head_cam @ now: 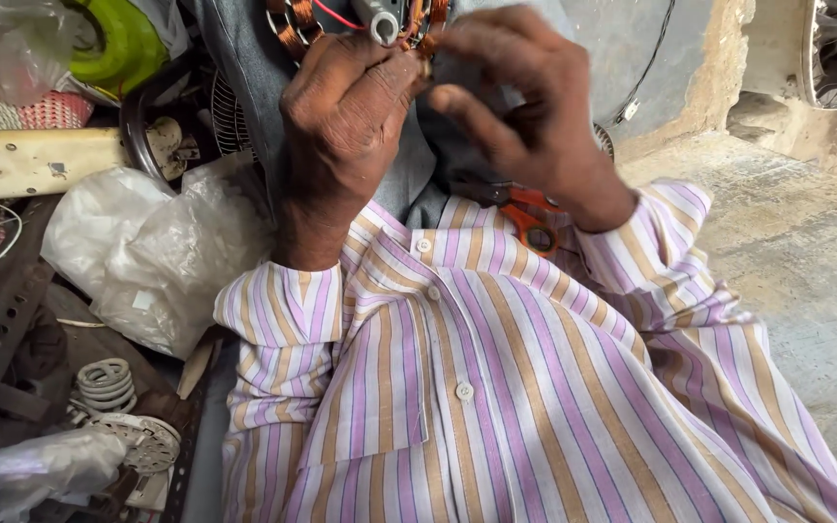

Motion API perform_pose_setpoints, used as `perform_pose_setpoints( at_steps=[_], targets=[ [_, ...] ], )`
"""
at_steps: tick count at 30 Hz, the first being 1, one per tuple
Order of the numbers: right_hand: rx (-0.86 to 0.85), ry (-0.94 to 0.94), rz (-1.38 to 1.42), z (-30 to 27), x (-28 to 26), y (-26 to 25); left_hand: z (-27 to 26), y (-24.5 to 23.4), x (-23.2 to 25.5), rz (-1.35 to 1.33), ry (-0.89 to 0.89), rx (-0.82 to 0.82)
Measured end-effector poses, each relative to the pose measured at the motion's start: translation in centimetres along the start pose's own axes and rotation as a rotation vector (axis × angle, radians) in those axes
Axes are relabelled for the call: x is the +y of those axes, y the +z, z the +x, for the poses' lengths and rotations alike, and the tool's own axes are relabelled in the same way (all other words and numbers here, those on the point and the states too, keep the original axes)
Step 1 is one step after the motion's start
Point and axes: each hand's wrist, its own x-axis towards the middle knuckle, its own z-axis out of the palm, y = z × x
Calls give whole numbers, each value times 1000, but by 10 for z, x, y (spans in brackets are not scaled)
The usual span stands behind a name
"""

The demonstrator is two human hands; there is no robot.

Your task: Repairing the copper windings and connections of an electric fan motor stator.

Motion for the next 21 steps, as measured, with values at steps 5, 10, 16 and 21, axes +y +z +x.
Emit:
perform_pose_setpoints(
  at_steps=[5, 10, 16, 21],
  targets=[
    [-32, 172, 149, -7, 15, 10, -1, 1, 0, -27, 3, 0],
    [-91, 606, 415, -6, 14, 5, 0, 0, -1, -50, 2, 3],
    [-67, 878, 987, -5, 21, 2, -3, 1, -3, -125, -40, 20],
    [-75, 882, 1088, -9, 24, -2, -1, 2, -5, -116, -38, -18]
  ],
)
